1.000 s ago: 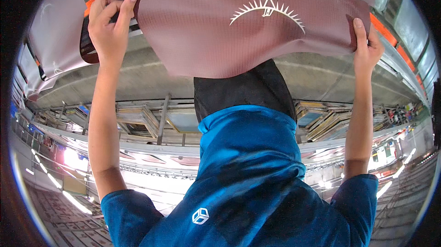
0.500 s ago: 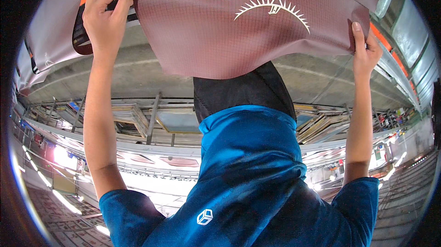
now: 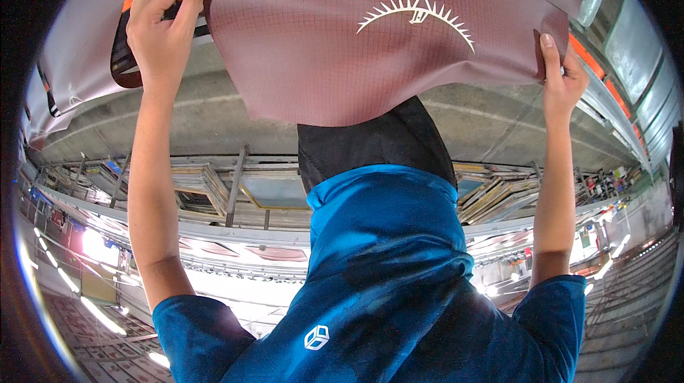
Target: The person walks along a conveyor line and repeatedly picks up maroon yoga mats. They fold each mat in half and place it onto the moving conveyor belt, continuing this process for multiple mats.
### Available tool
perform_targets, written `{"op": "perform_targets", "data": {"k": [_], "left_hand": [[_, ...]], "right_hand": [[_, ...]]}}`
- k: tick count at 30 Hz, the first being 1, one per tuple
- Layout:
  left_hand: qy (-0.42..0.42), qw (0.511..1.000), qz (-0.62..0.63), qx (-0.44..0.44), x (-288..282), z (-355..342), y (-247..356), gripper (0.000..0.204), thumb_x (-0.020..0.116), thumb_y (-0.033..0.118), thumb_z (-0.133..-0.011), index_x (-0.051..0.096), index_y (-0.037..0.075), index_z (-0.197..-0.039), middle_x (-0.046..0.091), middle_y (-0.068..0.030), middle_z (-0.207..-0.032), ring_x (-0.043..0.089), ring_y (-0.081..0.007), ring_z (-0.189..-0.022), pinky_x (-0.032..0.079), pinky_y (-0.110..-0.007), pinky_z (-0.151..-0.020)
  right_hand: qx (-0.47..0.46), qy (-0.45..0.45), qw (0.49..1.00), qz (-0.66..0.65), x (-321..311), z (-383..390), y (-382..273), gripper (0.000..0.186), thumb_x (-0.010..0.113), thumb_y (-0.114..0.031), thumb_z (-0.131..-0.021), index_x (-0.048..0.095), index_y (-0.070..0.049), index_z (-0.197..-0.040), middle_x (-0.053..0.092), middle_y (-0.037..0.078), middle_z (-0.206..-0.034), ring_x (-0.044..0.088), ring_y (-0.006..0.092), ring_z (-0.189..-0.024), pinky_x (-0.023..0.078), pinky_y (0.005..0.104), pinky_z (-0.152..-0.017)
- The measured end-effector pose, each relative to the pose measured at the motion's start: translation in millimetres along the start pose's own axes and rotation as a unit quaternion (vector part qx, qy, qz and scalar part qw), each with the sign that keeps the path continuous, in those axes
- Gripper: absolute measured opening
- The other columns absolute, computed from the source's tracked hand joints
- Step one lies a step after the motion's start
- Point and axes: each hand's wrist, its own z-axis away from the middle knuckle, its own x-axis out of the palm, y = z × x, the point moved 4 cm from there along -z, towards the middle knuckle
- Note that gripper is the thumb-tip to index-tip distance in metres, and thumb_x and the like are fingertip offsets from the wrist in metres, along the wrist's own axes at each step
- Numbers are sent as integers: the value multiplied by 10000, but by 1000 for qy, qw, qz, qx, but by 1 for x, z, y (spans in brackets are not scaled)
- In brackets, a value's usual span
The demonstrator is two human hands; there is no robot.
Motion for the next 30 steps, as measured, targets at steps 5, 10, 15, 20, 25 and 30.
{"op": "perform_targets", "data": {"k": [5, 10, 15, 20, 25, 30], "left_hand": [[-7, 1000, -4, 6, 0, -1, -1, 189, 694, 142, -854, 694, -34, -785, 656, -73, -994, 579, -123, -833, 433, -227, -723], [25, 999, 26, -10, 2, -1, -3, 268, 749, 191, -798, 641, -9, -654, 664, -14, -927, 546, -106, -678, 418, -229, -631], [31, 999, 21, -2, 1, -2, 1, 277, 752, 198, -795, 638, -7, -647, 660, -13, -926, 548, -108, -674, 420, -230, -631], [21, 999, 10, -31, 3, -3, -1, 286, 754, 207, -792, 628, -3, -643, 654, -21, -917, 556, -120, -697, 427, -238, -665], [62, 998, 20, 10, 3, -6, 2, 269, 753, 213, -792, 620, 5, -687, 644, -34, -891, 574, -137, -747, 435, -243, -702], [123, 992, 22, 9, 0, -2, -2, 272, 754, 226, -796, 620, -5, -751, 617, -28, -813, 551, -114, -626, 442, -230, -598]], "right_hand": [[-5, 7, 1000, -12, 0, 1, 0, 240, 682, -188, -876, 689, 50, -912, 695, 67, -890, 577, 94, -802, 426, 223, -783], [-2, -2, 1000, 3, 0, 0, 0, 229, 682, -176, -875, 690, 50, -913, 696, 72, -912, 579, 94, -820, 425, 225, -795], [5, 4, 1000, -23, 1, 0, -1, 226, 682, -173, -877, 685, 52, -900, 691, 63, -900, 574, 94, -813, 425, 230, -784], [-7, -3, 1000, -18, 2, 0, 1, 226, 683, -170, -875, 678, 56, -886, 687, 64, -871, 568, 96, -795, 424, 234, -770], [-24, 30, 998, -51, 4, -2, 0, 240, 669, -166, -885, 652, 68, -837, 651, 48, -797, 533, 97, -751, 408, 231, -735], [10, 39, 995, -94, -2, -3, 9, 372, 546, -280, -971, 490, 9, -744, 414, -35, -715, 349, 78, -694, 320, 235, -627]]}}
